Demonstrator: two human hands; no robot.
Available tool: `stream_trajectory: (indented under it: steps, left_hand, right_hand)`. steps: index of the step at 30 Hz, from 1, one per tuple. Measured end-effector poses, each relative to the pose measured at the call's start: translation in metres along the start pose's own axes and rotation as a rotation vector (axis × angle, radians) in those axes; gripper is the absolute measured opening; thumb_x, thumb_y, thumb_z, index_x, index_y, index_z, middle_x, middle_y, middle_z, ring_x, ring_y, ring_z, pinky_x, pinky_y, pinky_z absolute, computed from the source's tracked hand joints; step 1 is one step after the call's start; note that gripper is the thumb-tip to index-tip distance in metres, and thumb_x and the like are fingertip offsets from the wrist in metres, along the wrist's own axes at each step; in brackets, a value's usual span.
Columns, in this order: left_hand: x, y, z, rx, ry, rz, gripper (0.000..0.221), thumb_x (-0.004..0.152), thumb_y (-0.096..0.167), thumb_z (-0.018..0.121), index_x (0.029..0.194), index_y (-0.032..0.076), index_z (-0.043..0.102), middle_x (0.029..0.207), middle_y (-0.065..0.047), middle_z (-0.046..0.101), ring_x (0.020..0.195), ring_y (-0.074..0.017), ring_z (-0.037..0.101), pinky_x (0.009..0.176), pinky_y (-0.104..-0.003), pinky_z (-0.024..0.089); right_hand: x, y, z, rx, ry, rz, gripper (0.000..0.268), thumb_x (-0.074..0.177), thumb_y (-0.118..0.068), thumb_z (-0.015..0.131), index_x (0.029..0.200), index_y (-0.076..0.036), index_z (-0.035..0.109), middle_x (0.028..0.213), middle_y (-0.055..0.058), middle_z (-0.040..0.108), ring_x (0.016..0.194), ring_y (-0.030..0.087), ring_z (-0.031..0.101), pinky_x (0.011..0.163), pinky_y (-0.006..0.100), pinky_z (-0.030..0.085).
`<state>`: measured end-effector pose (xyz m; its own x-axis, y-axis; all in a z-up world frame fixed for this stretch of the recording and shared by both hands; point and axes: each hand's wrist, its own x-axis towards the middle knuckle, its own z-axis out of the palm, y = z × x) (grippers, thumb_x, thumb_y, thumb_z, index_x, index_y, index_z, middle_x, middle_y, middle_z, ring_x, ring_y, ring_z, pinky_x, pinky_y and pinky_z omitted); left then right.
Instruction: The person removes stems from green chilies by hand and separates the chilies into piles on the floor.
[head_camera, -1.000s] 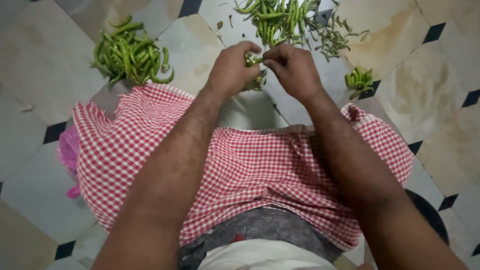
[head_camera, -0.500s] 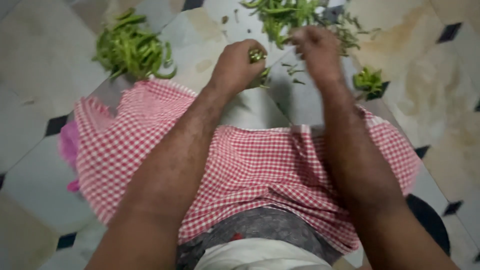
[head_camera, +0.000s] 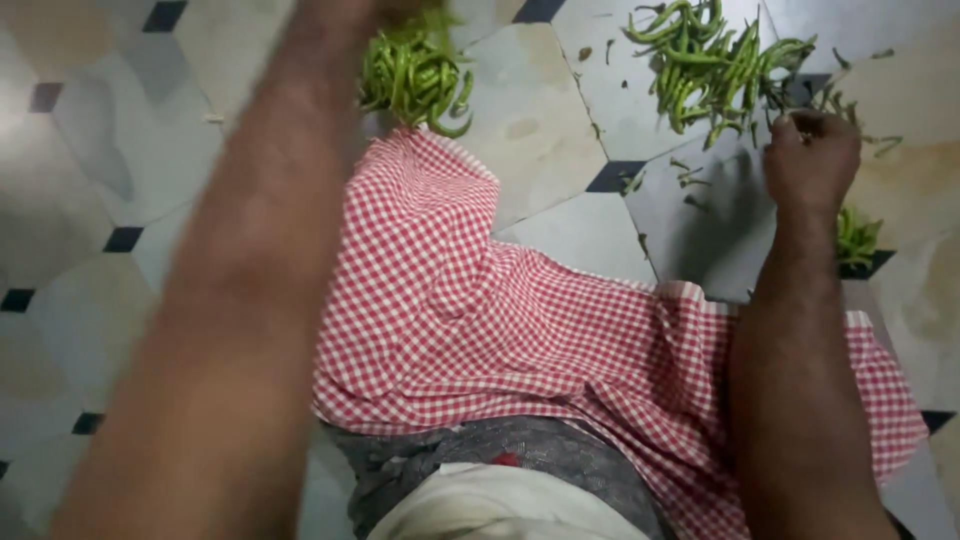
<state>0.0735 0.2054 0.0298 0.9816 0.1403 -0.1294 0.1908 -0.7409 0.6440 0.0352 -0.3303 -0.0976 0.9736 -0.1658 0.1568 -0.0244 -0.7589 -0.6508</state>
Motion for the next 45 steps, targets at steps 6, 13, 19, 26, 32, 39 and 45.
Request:
stream_trajectory:
  steps: [6,13,19,26,32,39,45]
  left_hand:
    - [0.022,-0.084,-0.046,0.314,-0.330,-0.262,0.036,0.082,0.030,0.076,0.104,0.001,0.075,0.089,-0.015,0.074,0.074,-0.0261,0.071,0.067,-0.041,0.057]
    - [0.034,-0.124,-0.011,0.133,-0.324,-0.234,0.048,0.083,0.038,0.078,0.112,0.000,0.073,0.096,-0.015,0.075,0.083,-0.0242,0.071,0.076,-0.040,0.056]
    - [0.033,-0.113,0.006,-0.173,-0.306,-0.333,0.071,0.100,0.067,0.053,0.124,0.002,0.068,0.107,-0.011,0.073,0.090,-0.0211,0.069,0.081,-0.042,0.055]
    - [0.021,-0.067,0.007,-0.585,-0.535,-0.533,0.083,0.097,0.072,0.016,0.135,0.014,0.062,0.116,-0.008,0.071,0.101,-0.0255,0.070,0.088,-0.047,0.057]
    - [0.008,-0.015,-0.007,0.179,-0.288,-0.221,0.085,0.102,0.073,0.031,0.152,0.006,0.045,0.148,-0.025,0.048,0.135,-0.0418,0.047,0.108,-0.053,0.038]
    - [-0.067,0.118,0.078,0.151,-0.403,0.194,0.085,0.088,0.064,0.071,0.146,0.006,0.047,0.155,-0.020,0.044,0.138,-0.0395,0.044,0.106,-0.048,0.033]
    - [-0.123,0.149,0.148,0.059,-0.511,0.273,0.058,0.084,0.050,0.075,0.123,0.007,0.067,0.119,-0.017,0.069,0.109,-0.0344,0.067,0.094,-0.047,0.053]
  right_hand:
    - [-0.004,-0.009,-0.006,-0.069,-0.034,0.016,0.025,0.096,-0.019,0.075,0.110,0.001,0.079,0.100,0.021,0.076,0.091,0.032,0.074,0.084,0.042,0.056]
    - [-0.011,-0.007,-0.005,-0.056,-0.048,0.055,0.026,0.099,-0.020,0.074,0.113,0.002,0.077,0.103,0.023,0.075,0.094,0.032,0.075,0.087,0.042,0.056]
    - [-0.003,0.011,0.004,-0.055,-0.024,0.023,0.028,0.097,-0.020,0.077,0.111,0.004,0.076,0.102,0.023,0.075,0.092,0.033,0.074,0.083,0.043,0.056]
    - [-0.003,0.019,0.011,0.010,0.057,0.031,0.028,0.096,-0.025,0.081,0.106,0.001,0.076,0.105,0.019,0.076,0.097,0.031,0.074,0.087,0.040,0.058]
    - [-0.005,-0.032,0.002,-0.021,0.054,-0.015,0.020,0.095,-0.019,0.076,0.108,-0.004,0.076,0.106,0.018,0.074,0.099,0.034,0.071,0.088,0.043,0.056]
    - [0.018,-0.089,0.047,-0.293,0.035,-0.314,0.028,0.093,-0.013,0.074,0.121,-0.016,0.076,0.125,0.012,0.062,0.114,0.038,0.056,0.095,0.052,0.045]
    - [0.049,-0.079,0.066,-0.547,-0.019,-0.329,0.021,0.084,-0.026,0.078,0.103,-0.015,0.076,0.119,0.011,0.064,0.111,0.039,0.055,0.085,0.056,0.043]
